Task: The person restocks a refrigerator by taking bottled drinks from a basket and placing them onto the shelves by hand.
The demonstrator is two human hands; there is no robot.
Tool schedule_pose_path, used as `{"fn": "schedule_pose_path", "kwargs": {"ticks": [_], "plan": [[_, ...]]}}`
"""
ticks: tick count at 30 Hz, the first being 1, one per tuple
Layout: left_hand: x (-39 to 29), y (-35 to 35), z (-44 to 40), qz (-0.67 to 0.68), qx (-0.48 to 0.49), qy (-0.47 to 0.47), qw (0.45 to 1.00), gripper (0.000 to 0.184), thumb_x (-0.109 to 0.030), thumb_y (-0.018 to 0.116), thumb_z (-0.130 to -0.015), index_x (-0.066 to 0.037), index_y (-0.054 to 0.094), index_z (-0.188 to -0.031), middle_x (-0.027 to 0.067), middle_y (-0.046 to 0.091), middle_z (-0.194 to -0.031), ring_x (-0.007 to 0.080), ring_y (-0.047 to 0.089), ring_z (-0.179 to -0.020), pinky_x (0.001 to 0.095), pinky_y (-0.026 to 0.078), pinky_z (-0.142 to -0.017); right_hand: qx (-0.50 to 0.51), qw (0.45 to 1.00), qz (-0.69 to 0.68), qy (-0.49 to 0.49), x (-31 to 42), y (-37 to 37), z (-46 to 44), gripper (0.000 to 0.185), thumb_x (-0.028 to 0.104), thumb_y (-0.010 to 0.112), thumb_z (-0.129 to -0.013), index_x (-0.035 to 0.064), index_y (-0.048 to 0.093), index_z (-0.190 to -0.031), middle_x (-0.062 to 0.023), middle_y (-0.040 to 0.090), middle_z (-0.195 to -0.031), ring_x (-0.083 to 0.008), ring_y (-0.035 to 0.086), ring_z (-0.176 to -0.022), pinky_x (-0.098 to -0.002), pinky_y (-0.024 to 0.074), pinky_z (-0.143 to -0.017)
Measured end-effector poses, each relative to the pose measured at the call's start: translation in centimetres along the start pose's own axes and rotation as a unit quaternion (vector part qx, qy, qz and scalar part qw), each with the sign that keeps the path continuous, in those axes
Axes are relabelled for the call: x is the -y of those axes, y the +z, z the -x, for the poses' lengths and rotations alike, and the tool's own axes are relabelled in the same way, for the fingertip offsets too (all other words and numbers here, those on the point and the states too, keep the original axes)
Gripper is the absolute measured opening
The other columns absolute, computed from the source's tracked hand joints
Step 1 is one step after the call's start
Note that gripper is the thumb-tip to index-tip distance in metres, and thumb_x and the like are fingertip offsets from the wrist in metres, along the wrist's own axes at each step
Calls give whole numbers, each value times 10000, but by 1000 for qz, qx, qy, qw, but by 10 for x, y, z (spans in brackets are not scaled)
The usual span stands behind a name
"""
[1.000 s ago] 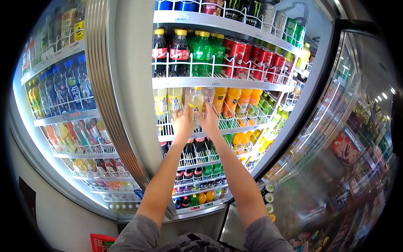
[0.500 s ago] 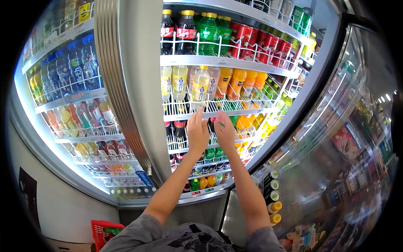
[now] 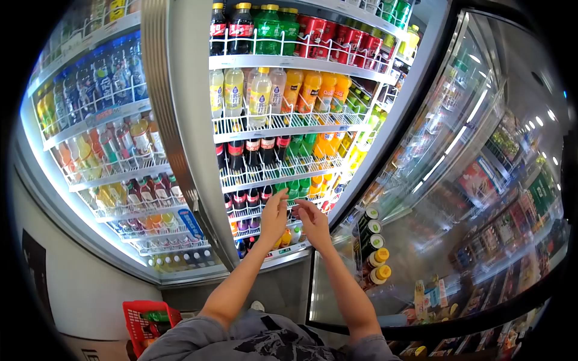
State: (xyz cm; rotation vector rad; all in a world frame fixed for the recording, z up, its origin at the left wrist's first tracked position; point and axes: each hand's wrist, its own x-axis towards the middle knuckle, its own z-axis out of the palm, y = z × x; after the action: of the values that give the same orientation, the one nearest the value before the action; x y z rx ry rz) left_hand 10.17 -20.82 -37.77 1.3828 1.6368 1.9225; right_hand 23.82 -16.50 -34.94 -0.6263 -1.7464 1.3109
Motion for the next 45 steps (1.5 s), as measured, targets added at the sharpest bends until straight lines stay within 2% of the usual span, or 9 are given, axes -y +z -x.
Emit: {"fn": "schedule_pose_path", "kwargs": {"ticks": [3, 5, 11, 19, 25, 35, 37, 41, 45], "plan": [[-24, -17, 35, 7, -12, -36, 999, 343, -101, 480, -994, -55, 540, -1328, 117, 641, -1155, 170, 603, -1006, 279, 467, -882, 33, 999, 16, 17, 21, -7, 34, 272, 143, 519, -1004, 15, 603, -1229, -69, 690, -1000, -137, 650, -930, -268, 513, -843], [-45, -28, 61, 33, -49, -68, 996, 323, -118, 499, -990, -62, 565, -1301, 116, 672, -1089, 190, 638, -894, 311, 498, -820, 57, 996, -50, 44, 28, -8, 58, 279, 165, 519, -1009, 9, 604, -1223, -77, 688, -995, -141, 653, -941, -274, 516, -844], [-79, -71, 147, 22, -83, -65, 994, 317, -137, 486, -1004, -48, 555, -1301, 117, 671, -1083, 159, 640, -926, 283, 490, -839, 74, 987, -143, 28, 52, 26, 83, 291, 186, 487, -1024, -20, 610, -1187, -97, 672, -995, -156, 650, -894, -278, 523, -821], [-94, -178, 247, 25, -236, -168, 957, 304, -175, 462, -1030, -53, 566, -1288, 43, 630, -1033, 101, 569, -880, 247, 465, -812, 258, 946, -186, 58, 65, 107, 124, 350, 255, 449, -1044, -18, 622, -1177, -80, 669, -970, -140, 643, -887, -257, 509, -786], [-101, -241, 280, 38, -303, -135, 943, 332, -216, 511, -1019, -31, 547, -1292, 63, 642, -1019, 96, 567, -853, 232, 451, -804, 382, 912, -133, 71, 65, 161, 150, 369, 273, 438, -1050, -20, 617, -1183, -92, 674, -998, -145, 640, -883, -263, 506, -762], [-79, -373, 280, -10, -404, -126, 906, 316, -199, 478, -1025, -39, 550, -1287, 67, 643, -998, 117, 576, -878, 247, 462, -813, 493, 859, -127, 56, 77, 313, 144, 341, 258, 464, -1039, -2, 604, -1209, -69, 667, -984, -123, 628, -881, -255, 495, -776], [-54, -391, 283, 6, -426, -92, 900, 294, -133, 487, -987, -49, 582, -1253, 85, 682, -986, 128, 616, -820, 264, 487, -743, 515, 850, -100, 56, 70, 342, 140, 341, 260, 471, -1036, -4, 608, -1202, -63, 666, -971, -119, 623, -878, -253, 493, -773], [-61, -419, 315, 38, -384, -152, 910, 319, -187, 458, -1019, -35, 554, -1283, 102, 665, -1050, 155, 621, -918, 272, 484, -825, 526, 840, -104, 85, 63, 407, 157, 365, 300, 478, -1028, 7, 628, -1187, -56, 672, -932, -125, 638, -857, -265, 508, -775], [-64, -461, 361, 50, -482, -176, 857, 304, -126, 456, -979, -38, 585, -1239, 96, 667, -1031, 146, 613, -886, 280, 487, -820, 607, 782, -102, 99, 61, 477, 192, 312, 237, 460, -1038, 21, 627, -1187, -61, 684, -977, -119, 638, -856, -244, 502, -773]]}}
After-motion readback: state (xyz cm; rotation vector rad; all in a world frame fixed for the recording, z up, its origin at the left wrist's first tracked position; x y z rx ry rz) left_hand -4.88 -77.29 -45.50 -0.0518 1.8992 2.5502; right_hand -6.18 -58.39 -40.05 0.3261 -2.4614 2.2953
